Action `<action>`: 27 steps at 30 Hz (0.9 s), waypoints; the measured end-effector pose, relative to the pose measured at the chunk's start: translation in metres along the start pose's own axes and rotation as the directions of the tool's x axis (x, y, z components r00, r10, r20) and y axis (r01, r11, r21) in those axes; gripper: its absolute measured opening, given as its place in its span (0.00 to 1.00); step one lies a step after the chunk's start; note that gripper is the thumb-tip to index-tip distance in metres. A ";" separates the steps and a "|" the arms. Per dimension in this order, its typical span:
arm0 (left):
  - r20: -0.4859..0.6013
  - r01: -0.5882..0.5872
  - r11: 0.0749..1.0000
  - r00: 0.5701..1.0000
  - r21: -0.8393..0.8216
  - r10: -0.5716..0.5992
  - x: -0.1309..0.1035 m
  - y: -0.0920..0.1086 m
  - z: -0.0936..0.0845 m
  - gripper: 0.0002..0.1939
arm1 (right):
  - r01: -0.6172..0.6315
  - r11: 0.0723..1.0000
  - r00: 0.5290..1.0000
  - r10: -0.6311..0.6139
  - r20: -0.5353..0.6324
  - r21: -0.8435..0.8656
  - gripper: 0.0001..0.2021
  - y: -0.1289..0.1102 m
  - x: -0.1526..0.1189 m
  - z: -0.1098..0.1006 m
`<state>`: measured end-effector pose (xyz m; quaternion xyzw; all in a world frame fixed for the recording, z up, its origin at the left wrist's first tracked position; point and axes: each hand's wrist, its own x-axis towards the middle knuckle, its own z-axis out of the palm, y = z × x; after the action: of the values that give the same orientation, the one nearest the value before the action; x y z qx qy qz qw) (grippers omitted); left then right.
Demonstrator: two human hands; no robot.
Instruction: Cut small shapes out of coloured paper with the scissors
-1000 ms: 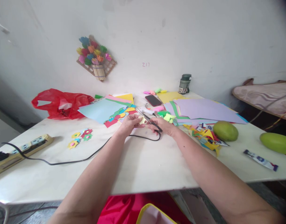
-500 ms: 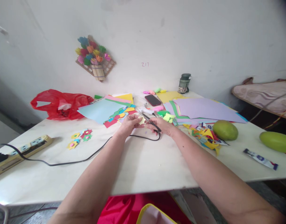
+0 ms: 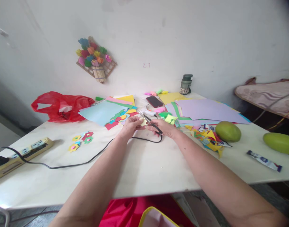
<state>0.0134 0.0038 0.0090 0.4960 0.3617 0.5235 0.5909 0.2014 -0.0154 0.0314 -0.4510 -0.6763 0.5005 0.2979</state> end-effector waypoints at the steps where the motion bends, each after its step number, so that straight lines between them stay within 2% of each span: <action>1: 0.001 -0.002 1.000 1.000 -0.002 0.002 0.000 0.000 0.000 0.24 | -0.002 1.000 1.000 0.002 -0.003 -0.002 0.11 -0.001 -0.001 0.000; 14: -0.017 -0.009 1.000 1.000 -0.011 0.009 -0.001 0.001 0.002 0.23 | -0.021 1.000 1.000 0.021 -0.023 -0.013 0.11 -0.008 -0.005 0.002; 27: -0.047 -0.022 1.000 0.999 0.012 0.022 -0.005 0.005 0.007 0.25 | -0.012 1.000 1.000 0.012 -0.015 0.001 0.12 -0.003 -0.001 0.003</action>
<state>0.0181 -0.0032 0.0150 0.4907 0.3729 0.5396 0.5736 0.1984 -0.0175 0.0334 -0.4585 -0.6711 0.4994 0.3001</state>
